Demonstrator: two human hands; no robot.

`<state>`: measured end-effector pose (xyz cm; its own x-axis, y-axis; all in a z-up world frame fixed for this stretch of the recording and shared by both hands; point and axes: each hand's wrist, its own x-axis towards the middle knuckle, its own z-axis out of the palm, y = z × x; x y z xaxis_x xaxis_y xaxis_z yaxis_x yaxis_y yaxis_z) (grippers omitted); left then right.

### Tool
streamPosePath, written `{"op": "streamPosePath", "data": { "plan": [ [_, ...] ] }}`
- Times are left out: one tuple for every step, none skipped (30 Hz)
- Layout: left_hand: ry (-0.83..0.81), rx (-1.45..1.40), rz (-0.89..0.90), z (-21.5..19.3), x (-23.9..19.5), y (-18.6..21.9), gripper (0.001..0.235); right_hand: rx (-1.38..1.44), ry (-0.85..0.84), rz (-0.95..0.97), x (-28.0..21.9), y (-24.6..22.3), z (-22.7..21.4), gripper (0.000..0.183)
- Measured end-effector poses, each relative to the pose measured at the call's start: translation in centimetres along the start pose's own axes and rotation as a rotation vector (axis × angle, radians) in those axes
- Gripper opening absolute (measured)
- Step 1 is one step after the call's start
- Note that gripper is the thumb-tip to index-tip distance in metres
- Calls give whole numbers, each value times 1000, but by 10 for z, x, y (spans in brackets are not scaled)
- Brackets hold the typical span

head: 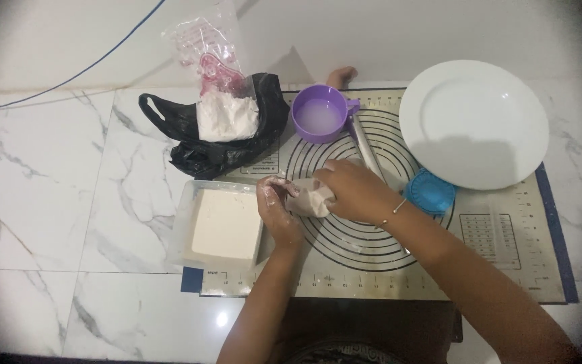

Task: Kneading a small piece of dough on a silicone mat and adding flour from a plastic bag.

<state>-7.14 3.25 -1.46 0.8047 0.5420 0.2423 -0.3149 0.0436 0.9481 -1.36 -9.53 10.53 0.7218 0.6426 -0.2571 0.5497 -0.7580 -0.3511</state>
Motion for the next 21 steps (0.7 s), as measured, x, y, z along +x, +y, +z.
{"op": "streamPosePath", "data": {
  "plan": [
    [0, 2, 0, 0, 1, 2, 42, 2, 0, -1, 0, -3, -1, 43],
    [-3, 8, 7, 1, 1, 3, 44, -25, 9, -12, -1, -6, -2, 51],
    [-6, 14, 15, 1, 1, 4, 46, -53, 17, -23, -2, -8, -3, 60],
    [-8, 14, 13, 4, -1, 9, 46, -52, 17, -21, -2, -12, -1, 60],
    [14, -17, 17, 7, -3, 13, 44, -40, -33, -54, -2, -16, 1, 73],
    [36, -48, 22, 10, -5, 18, 42, -29, -81, -88, -2, -20, 3, 87],
    [33, -49, 22, 10, -4, 19, 42, -29, -79, -86, 4, -22, 14, 87],
    [31, -52, 55, 9, -3, 20, 42, -127, -54, -93, 10, -24, 25, 79],
    [28, -55, 87, 8, -2, 21, 43, -226, -29, -101, 16, -27, 37, 72],
    [29, -53, 88, 8, -1, 19, 43, -224, -28, -102, 23, -25, 56, 72],
    [41, -69, 90, 7, -1, 16, 43, -238, 87, -60, 30, -22, 76, 64],
    [53, -86, 91, 7, -2, 14, 43, -251, 199, -16, 36, -19, 96, 56],
    [53, -85, 89, 7, -2, 13, 43, -250, 198, -16, 41, -17, 106, 56],
    [57, -85, 89, 7, -2, 13, 43, -290, 314, -49, 45, -14, 115, 45],
    [61, -84, 89, 7, -2, 13, 43, -328, 430, -82, 50, -11, 125, 36],
    [60, -84, 87, 10, -2, 14, 43, -327, 430, -80, 49, -12, 119, 36],
    [70, -110, 104, 12, -3, 16, 43, -293, 467, -118, 49, -14, 113, 31],
    [83, -138, 123, 16, -3, 18, 42, -261, 505, -158, 49, -15, 106, 28],
    [82, -139, 123, 16, -3, 18, 42, -262, 505, -157, 50, -14, 105, 28],
    [80, -158, 129, 16, -3, 18, 41, -290, 478, -144, 51, -14, 104, 26],
    [78, -177, 136, 16, -3, 19, 39, -318, 451, -131, 52, -14, 102, 25]
  ]
}}
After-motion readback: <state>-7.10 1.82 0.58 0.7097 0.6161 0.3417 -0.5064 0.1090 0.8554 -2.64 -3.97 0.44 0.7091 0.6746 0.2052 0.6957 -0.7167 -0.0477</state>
